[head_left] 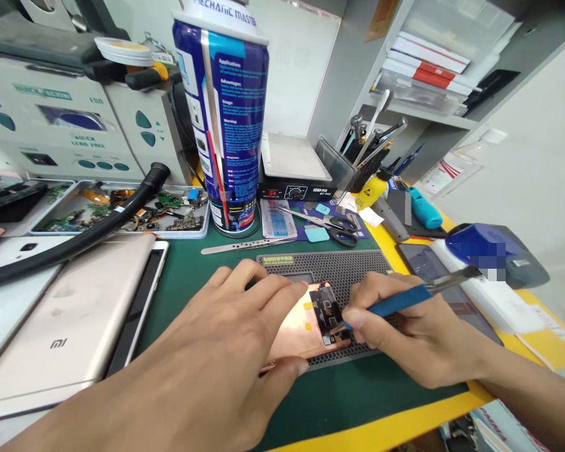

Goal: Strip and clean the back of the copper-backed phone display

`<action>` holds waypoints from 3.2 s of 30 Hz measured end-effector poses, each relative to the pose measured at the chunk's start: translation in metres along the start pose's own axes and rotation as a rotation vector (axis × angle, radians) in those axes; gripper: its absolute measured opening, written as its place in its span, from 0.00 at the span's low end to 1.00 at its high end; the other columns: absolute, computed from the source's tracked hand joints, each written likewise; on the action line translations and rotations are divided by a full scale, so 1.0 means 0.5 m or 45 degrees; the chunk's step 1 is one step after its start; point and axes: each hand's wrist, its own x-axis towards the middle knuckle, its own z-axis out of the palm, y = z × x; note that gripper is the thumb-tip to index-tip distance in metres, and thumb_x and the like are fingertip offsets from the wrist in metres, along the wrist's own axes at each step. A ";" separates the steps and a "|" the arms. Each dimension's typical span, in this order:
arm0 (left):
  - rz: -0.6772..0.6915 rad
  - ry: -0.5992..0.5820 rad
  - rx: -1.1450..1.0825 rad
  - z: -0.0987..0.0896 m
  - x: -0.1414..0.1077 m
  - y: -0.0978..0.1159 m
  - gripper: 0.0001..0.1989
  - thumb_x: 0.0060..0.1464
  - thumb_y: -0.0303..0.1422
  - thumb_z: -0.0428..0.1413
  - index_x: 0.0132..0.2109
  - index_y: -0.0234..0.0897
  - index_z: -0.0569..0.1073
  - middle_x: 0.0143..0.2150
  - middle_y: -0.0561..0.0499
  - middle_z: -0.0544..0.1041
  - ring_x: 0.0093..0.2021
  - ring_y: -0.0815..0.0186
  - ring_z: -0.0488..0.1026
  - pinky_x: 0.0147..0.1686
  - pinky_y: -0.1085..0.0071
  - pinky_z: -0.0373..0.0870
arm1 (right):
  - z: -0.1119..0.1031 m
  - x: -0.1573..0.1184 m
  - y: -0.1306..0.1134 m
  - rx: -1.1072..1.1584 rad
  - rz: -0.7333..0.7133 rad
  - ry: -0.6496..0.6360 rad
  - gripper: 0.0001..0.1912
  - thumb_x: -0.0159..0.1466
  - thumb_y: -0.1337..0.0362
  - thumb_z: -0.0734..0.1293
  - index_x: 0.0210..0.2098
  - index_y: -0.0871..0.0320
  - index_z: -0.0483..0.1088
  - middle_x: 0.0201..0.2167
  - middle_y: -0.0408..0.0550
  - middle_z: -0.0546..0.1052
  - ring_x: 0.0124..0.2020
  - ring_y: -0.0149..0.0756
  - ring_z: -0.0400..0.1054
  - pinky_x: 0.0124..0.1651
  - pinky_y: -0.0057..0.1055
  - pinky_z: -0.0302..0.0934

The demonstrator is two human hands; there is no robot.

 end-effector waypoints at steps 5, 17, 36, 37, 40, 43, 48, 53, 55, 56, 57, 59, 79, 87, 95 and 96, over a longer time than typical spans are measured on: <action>-0.006 -0.040 -0.015 -0.004 0.001 0.005 0.18 0.59 0.33 0.57 0.56 0.47 0.70 0.52 0.54 0.74 0.51 0.56 0.65 0.48 0.55 0.66 | -0.002 -0.001 0.005 -0.093 0.061 0.028 0.13 0.71 0.67 0.65 0.29 0.55 0.63 0.22 0.36 0.64 0.22 0.26 0.59 0.26 0.27 0.54; -0.012 -0.050 -0.013 -0.006 0.001 0.007 0.18 0.59 0.33 0.57 0.56 0.48 0.70 0.53 0.53 0.75 0.51 0.55 0.66 0.48 0.54 0.67 | 0.000 -0.005 0.005 0.008 0.174 0.004 0.12 0.72 0.62 0.64 0.31 0.54 0.64 0.21 0.38 0.67 0.20 0.28 0.61 0.22 0.28 0.53; 0.122 0.120 0.088 -0.003 0.007 0.009 0.24 0.57 0.33 0.61 0.59 0.45 0.67 0.56 0.50 0.75 0.56 0.57 0.70 0.54 0.58 0.73 | -0.012 0.003 0.009 0.190 0.358 0.173 0.17 0.72 0.57 0.64 0.28 0.55 0.64 0.15 0.37 0.69 0.15 0.26 0.60 0.19 0.24 0.53; 0.127 0.132 0.081 -0.002 0.006 0.008 0.24 0.57 0.33 0.61 0.60 0.46 0.66 0.56 0.51 0.75 0.56 0.58 0.70 0.54 0.59 0.73 | -0.012 0.002 0.010 0.233 0.369 0.225 0.17 0.72 0.56 0.65 0.28 0.55 0.64 0.15 0.37 0.70 0.15 0.26 0.61 0.19 0.24 0.53; 0.150 0.154 0.092 0.002 0.004 0.008 0.28 0.56 0.30 0.61 0.61 0.49 0.64 0.57 0.53 0.74 0.57 0.58 0.69 0.54 0.61 0.73 | -0.011 -0.002 0.011 0.261 0.336 0.346 0.16 0.71 0.58 0.66 0.28 0.56 0.65 0.14 0.37 0.70 0.14 0.26 0.60 0.19 0.24 0.53; 0.159 0.153 0.117 0.004 0.004 0.008 0.30 0.54 0.30 0.61 0.62 0.47 0.63 0.58 0.51 0.73 0.59 0.57 0.68 0.56 0.59 0.73 | -0.010 -0.002 0.008 0.260 0.301 0.337 0.16 0.71 0.59 0.65 0.27 0.55 0.65 0.15 0.37 0.68 0.15 0.26 0.58 0.18 0.24 0.51; 0.035 0.061 0.047 0.002 0.005 0.006 0.29 0.55 0.32 0.61 0.62 0.50 0.62 0.59 0.51 0.72 0.59 0.56 0.68 0.57 0.57 0.72 | -0.005 0.000 -0.002 0.284 0.306 0.175 0.16 0.71 0.57 0.64 0.28 0.55 0.64 0.18 0.37 0.67 0.17 0.27 0.60 0.18 0.25 0.51; -0.097 -0.059 0.003 -0.002 0.007 0.008 0.30 0.57 0.31 0.59 0.63 0.54 0.60 0.59 0.53 0.71 0.60 0.58 0.67 0.58 0.57 0.71 | -0.002 0.005 -0.004 -0.004 0.097 -0.010 0.13 0.69 0.64 0.62 0.27 0.55 0.63 0.19 0.37 0.66 0.19 0.27 0.60 0.23 0.26 0.52; -0.097 -0.056 -0.021 -0.004 0.006 0.009 0.30 0.58 0.32 0.60 0.64 0.53 0.59 0.59 0.52 0.70 0.60 0.57 0.66 0.58 0.56 0.70 | -0.002 0.005 -0.003 -0.039 0.123 0.013 0.14 0.68 0.66 0.62 0.25 0.55 0.60 0.17 0.35 0.63 0.18 0.26 0.57 0.21 0.26 0.50; -0.096 -0.059 -0.032 -0.004 0.006 0.009 0.30 0.58 0.32 0.59 0.64 0.52 0.59 0.59 0.52 0.70 0.60 0.57 0.66 0.58 0.56 0.70 | -0.002 0.006 -0.003 -0.026 0.140 0.013 0.14 0.69 0.66 0.62 0.25 0.55 0.61 0.17 0.35 0.63 0.17 0.26 0.58 0.21 0.26 0.50; -0.095 -0.065 -0.040 -0.005 0.005 0.010 0.30 0.58 0.32 0.59 0.64 0.52 0.59 0.59 0.51 0.70 0.60 0.57 0.66 0.58 0.56 0.70 | -0.003 0.006 -0.003 0.001 0.139 0.000 0.14 0.70 0.64 0.61 0.26 0.55 0.63 0.18 0.36 0.65 0.18 0.26 0.59 0.21 0.26 0.51; -0.099 -0.077 -0.046 -0.005 0.005 0.012 0.30 0.58 0.31 0.59 0.64 0.51 0.59 0.58 0.51 0.70 0.59 0.57 0.66 0.57 0.56 0.70 | -0.005 0.008 -0.005 0.036 0.097 -0.041 0.14 0.71 0.62 0.61 0.28 0.55 0.65 0.21 0.37 0.67 0.19 0.26 0.60 0.22 0.25 0.53; -0.025 -0.105 -0.002 -0.009 0.005 0.006 0.29 0.59 0.32 0.59 0.63 0.52 0.59 0.58 0.51 0.70 0.57 0.57 0.65 0.55 0.56 0.69 | -0.005 0.009 -0.006 -0.005 0.012 -0.022 0.15 0.72 0.63 0.62 0.28 0.56 0.62 0.21 0.33 0.61 0.19 0.22 0.54 0.23 0.23 0.50; -0.027 -0.115 -0.002 -0.013 0.006 0.010 0.29 0.59 0.33 0.59 0.63 0.53 0.58 0.58 0.53 0.70 0.58 0.58 0.65 0.56 0.57 0.68 | 0.000 0.009 -0.002 -0.017 0.003 -0.013 0.14 0.72 0.63 0.62 0.29 0.56 0.63 0.23 0.35 0.65 0.22 0.23 0.58 0.26 0.22 0.53; -0.006 -0.124 0.006 -0.018 0.010 0.011 0.29 0.59 0.33 0.59 0.63 0.52 0.59 0.58 0.53 0.70 0.58 0.58 0.65 0.57 0.57 0.67 | -0.001 0.009 0.003 -0.051 0.030 -0.035 0.14 0.73 0.61 0.61 0.30 0.55 0.63 0.23 0.35 0.64 0.22 0.26 0.58 0.27 0.25 0.53; -0.008 -0.126 0.005 -0.018 0.011 0.012 0.28 0.59 0.33 0.59 0.63 0.52 0.59 0.58 0.53 0.70 0.58 0.58 0.65 0.57 0.57 0.67 | 0.000 0.009 0.004 -0.075 0.025 0.017 0.14 0.74 0.61 0.61 0.31 0.55 0.63 0.24 0.37 0.65 0.24 0.27 0.60 0.29 0.26 0.54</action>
